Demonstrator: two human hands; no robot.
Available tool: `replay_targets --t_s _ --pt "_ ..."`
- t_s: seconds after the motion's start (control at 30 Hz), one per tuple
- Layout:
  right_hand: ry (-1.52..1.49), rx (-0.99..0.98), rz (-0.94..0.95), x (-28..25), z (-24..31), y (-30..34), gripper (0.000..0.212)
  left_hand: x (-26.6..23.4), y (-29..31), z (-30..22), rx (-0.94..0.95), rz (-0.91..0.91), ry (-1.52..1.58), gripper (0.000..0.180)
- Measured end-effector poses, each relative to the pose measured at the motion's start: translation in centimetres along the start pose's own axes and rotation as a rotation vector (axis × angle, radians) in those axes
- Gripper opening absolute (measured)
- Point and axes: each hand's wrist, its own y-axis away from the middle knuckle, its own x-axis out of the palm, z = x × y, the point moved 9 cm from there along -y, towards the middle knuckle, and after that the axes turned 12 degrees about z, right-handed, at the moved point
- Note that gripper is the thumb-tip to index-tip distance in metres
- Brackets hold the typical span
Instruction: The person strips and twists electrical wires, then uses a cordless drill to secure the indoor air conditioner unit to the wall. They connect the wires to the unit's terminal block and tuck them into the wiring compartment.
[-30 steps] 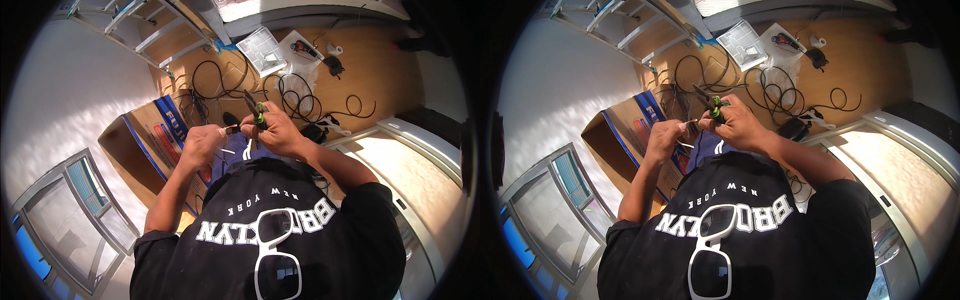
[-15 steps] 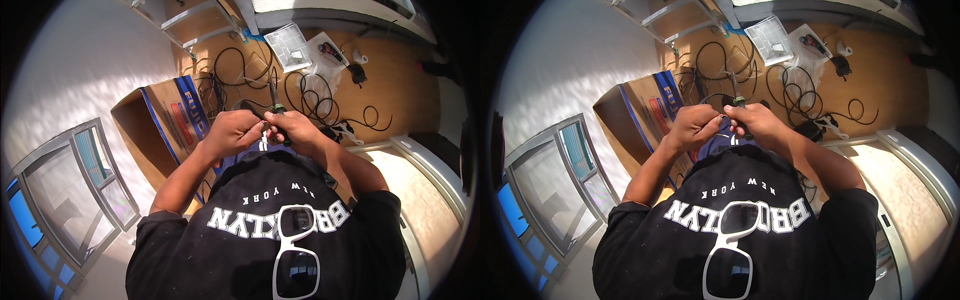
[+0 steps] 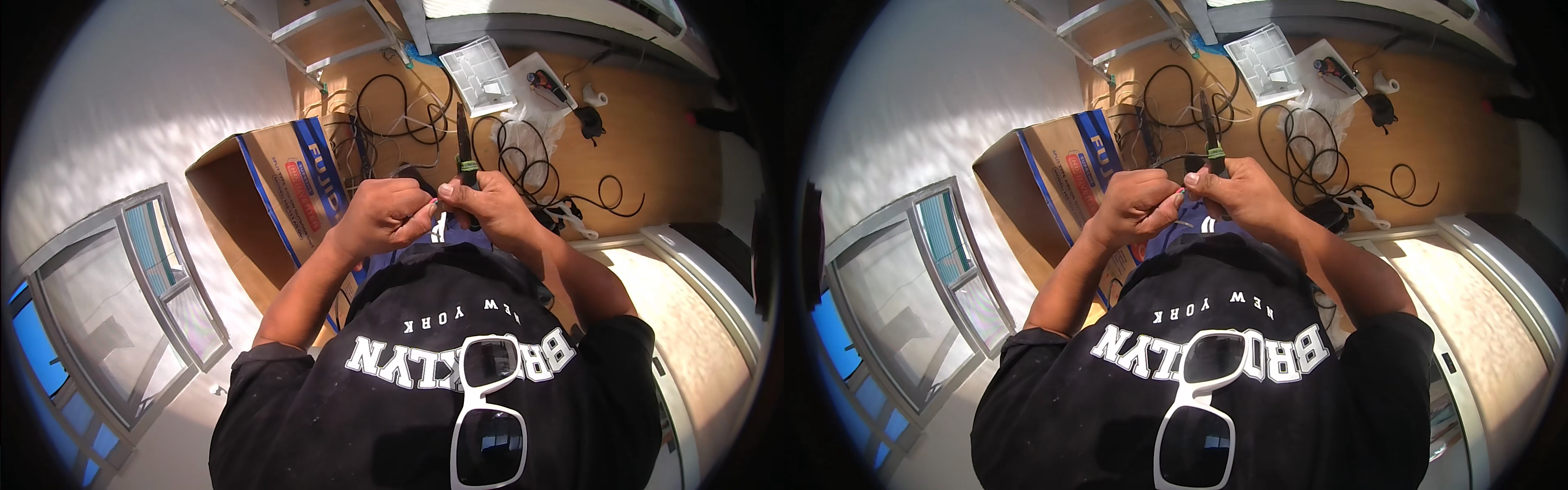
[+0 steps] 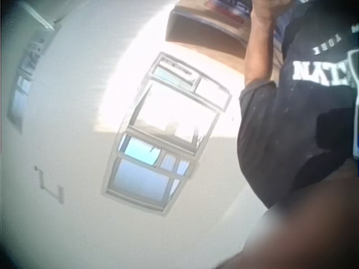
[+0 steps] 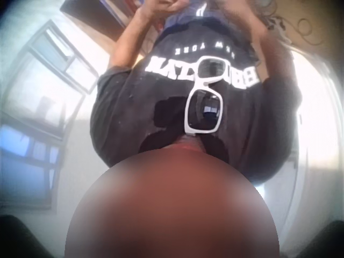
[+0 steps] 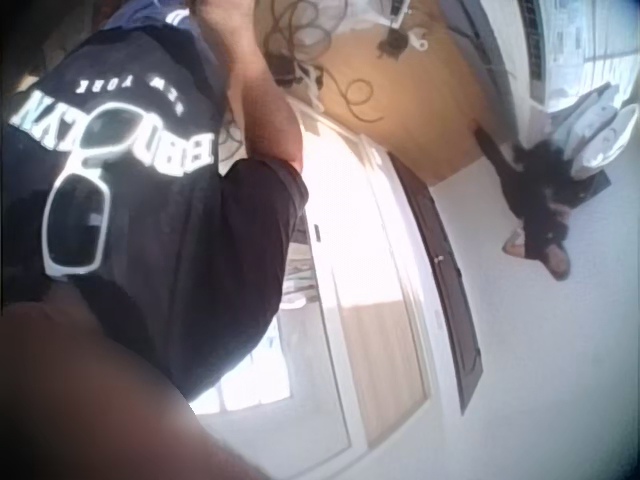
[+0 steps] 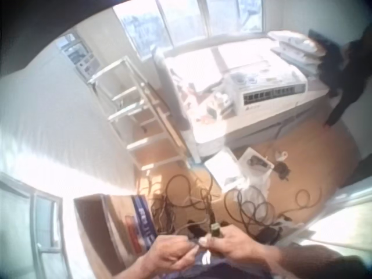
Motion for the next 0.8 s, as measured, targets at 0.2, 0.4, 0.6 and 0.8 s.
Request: replay_targets --t_s 0.2,0.4,0.6,0.8 --pt "0.304 0.115 -0.247 -1.7 -0.4 2.6 0.025 1.5 0.9 3.1 -0.21 -0.021 0.321 0.024" --pt "1.172 -0.636 -0.266 1.4 6.7 4.8 0.033 3.1 0.6 3.7 -0.288 0.01 0.621 0.033" --pt "-0.113 0.061 -0.163 -1.6 -1.9 1.6 0.038 1.5 -0.6 1.8 -0.187 -0.094 0.277 0.035" --pt "0.843 -0.442 -0.273 1.0 4.2 5.1 0.035 1.8 0.7 4.5 -0.392 -0.306 0.43 0.037"
